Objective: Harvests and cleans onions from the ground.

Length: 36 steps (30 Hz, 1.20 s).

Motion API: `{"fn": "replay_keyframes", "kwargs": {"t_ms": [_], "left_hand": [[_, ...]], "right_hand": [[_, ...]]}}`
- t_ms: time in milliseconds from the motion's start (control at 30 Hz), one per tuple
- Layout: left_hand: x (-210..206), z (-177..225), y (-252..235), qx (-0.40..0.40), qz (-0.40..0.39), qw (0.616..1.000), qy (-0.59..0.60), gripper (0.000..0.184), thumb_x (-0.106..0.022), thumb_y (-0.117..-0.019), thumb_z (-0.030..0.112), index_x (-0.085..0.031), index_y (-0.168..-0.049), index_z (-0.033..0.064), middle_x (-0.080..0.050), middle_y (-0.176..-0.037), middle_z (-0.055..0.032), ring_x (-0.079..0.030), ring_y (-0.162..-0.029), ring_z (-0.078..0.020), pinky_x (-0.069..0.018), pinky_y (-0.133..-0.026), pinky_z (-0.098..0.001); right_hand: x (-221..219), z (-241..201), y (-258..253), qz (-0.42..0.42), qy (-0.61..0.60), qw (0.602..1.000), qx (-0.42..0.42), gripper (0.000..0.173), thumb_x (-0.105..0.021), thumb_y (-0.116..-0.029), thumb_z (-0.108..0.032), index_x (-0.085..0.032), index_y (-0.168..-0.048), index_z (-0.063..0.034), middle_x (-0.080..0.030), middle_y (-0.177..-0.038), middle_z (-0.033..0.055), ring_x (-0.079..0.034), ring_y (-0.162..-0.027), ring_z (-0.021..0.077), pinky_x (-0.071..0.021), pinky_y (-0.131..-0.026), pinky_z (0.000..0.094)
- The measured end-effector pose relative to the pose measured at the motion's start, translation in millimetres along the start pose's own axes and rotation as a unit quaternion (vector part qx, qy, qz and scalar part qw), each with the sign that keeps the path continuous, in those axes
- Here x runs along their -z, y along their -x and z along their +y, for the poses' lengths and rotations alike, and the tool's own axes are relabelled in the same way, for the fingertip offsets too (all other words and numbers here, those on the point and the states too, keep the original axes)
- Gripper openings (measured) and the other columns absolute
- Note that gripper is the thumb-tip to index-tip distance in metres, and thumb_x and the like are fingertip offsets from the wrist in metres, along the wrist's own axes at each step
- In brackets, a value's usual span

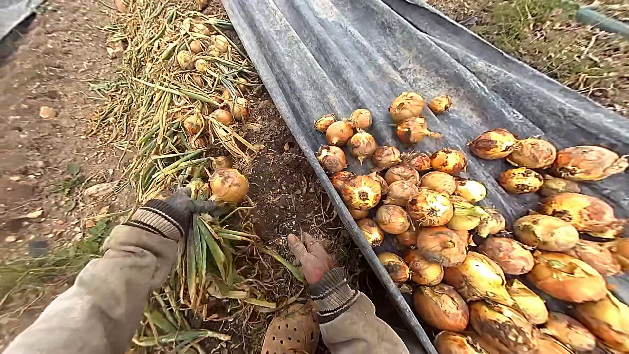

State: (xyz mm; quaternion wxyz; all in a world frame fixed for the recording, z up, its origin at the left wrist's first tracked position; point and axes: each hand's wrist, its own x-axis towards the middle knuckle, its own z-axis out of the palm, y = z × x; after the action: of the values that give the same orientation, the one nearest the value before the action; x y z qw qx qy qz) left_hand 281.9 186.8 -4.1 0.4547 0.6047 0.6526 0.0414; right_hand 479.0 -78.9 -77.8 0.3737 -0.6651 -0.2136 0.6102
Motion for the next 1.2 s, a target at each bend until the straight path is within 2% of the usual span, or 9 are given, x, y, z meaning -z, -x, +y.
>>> {"fn": "replay_keyframes", "kwargs": {"t_ms": [133, 233, 367, 567, 667, 833, 1000, 1100, 1200], "left_hand": [[-12, 3, 97, -0.113, -0.125, 0.983, 0.074, 0.044, -0.071, -0.07, -0.017, -0.063, -0.109, 0.0014, -0.072, -0.088, -0.0061, -0.071, -0.078, -0.0122, -0.0604, -0.071, -0.0275], [-24, -3, 134, -0.176, -0.164, 0.969, 0.057, 0.03, -0.078, -0.0648, 0.004, -0.07, -0.091, 0.016, -0.072, -0.079, 0.0105, -0.067, -0.073, 0.0029, -0.0565, -0.067, -0.0159], [-21, -15, 137, -0.247, -0.257, 0.934, 0.012, 0.046, -0.089, -0.0693, 0.055, -0.076, -0.098, 0.0214, -0.076, -0.089, 0.0074, -0.072, -0.082, -0.0024, -0.0609, -0.073, -0.0212], [-28, -20, 136, -0.431, -0.121, 0.886, -0.118, 0.048, -0.073, -0.0798, 0.071, -0.074, -0.087, 0.0237, -0.071, -0.078, 0.0137, -0.067, -0.072, 0.0051, -0.0582, -0.064, -0.0167], [-34, -27, 129, -0.496, 0.007, 0.842, -0.212, 0.056, -0.065, -0.0836, 0.073, -0.071, -0.077, 0.0185, -0.068, -0.073, 0.0063, -0.066, -0.071, -0.0039, -0.0579, -0.066, -0.0308], [-34, -36, 116, -0.553, 0.087, 0.766, -0.316, 0.034, -0.062, -0.0888, 0.038, -0.07, -0.076, 0.0084, -0.071, -0.075, -0.0093, -0.072, -0.074, -0.0279, -0.058, -0.068, -0.0523], [-33, -28, 125, -0.418, 0.085, 0.845, -0.322, 0.011, -0.068, -0.083, 0.013, -0.073, -0.088, 0.0041, -0.074, -0.091, -0.0173, -0.073, -0.089, -0.0377, -0.0566, -0.076, -0.063], [-32, -18, 104, -0.294, 0.129, 0.923, -0.213, 0.02, -0.081, -0.0871, 0.022, -0.076, -0.096, 0.005, -0.075, -0.092, -0.0156, -0.073, -0.088, -0.0312, -0.0562, -0.081, -0.0615], [-32, 6, 85, -0.185, 0.157, 0.967, -0.081, 0.03, -0.083, -0.0869, 0.036, -0.074, -0.096, 0.0083, -0.073, -0.082, -0.0082, -0.07, -0.071, -0.0191, -0.0603, -0.069, -0.0477]], "right_hand": [[-7, -10, 7, -0.072, 0.002, 0.994, 0.081, 0.071, -0.054, -0.0924, -0.071, -0.06, -0.118, -0.0061, -0.058, -0.079, 0.0053, -0.055, -0.062, 0.0168, -0.0517, -0.064, 0.04], [-3, -16, 24, -0.065, -0.021, 0.977, 0.204, 0.079, -0.066, -0.0802, -0.074, -0.066, -0.116, -0.0034, -0.065, -0.086, 0.0042, -0.06, -0.075, 0.0108, -0.0534, -0.072, 0.036], [3, -14, 41, 0.027, 0.034, 0.945, 0.323, 0.086, -0.059, -0.0751, -0.086, -0.07, -0.104, -0.0056, -0.069, -0.087, 0.0052, -0.067, -0.083, 0.0118, -0.0579, -0.075, 0.0391], [-16, -7, 37, 0.151, 0.028, 0.912, 0.381, 0.078, -0.036, -0.0952, -0.078, -0.072, -0.1, -0.0092, -0.072, -0.083, 0.0025, -0.07, -0.08, 0.0087, -0.0606, -0.073, 0.0368], [-23, -6, 32, 0.188, 0.013, 0.918, 0.349, 0.071, -0.033, -0.0993, -0.073, -0.07, -0.093, -0.0127, -0.067, -0.074, 0.0, -0.067, -0.071, 0.0081, -0.0586, -0.066, 0.0372], [-35, -5, 23, 0.251, 0.066, 0.91, 0.324, 0.073, -0.029, -0.1018, -0.07, -0.069, -0.078, -0.0134, -0.063, -0.064, 0.0019, -0.065, -0.061, 0.0143, -0.0548, -0.056, 0.0422], [-45, -7, 25, 0.311, 0.089, 0.878, 0.352, 0.064, -0.034, -0.1041, -0.06, -0.07, -0.079, -0.0146, -0.064, -0.064, 0.0, -0.064, -0.058, 0.0129, -0.0539, -0.052, 0.0397], [-46, -8, 31, 0.368, 0.067, 0.847, 0.378, 0.055, -0.041, -0.1023, -0.046, -0.067, -0.07, -0.0101, -0.061, -0.06, 0.0018, -0.061, -0.055, 0.0115, -0.0522, -0.051, 0.0341], [-39, -11, 37, 0.256, 0.134, 0.936, 0.2, 0.072, -0.03, -0.1035, -0.061, -0.074, -0.091, -0.0051, -0.069, -0.075, 0.0111, -0.07, -0.076, 0.0241, -0.0572, -0.073, 0.0479]]}}
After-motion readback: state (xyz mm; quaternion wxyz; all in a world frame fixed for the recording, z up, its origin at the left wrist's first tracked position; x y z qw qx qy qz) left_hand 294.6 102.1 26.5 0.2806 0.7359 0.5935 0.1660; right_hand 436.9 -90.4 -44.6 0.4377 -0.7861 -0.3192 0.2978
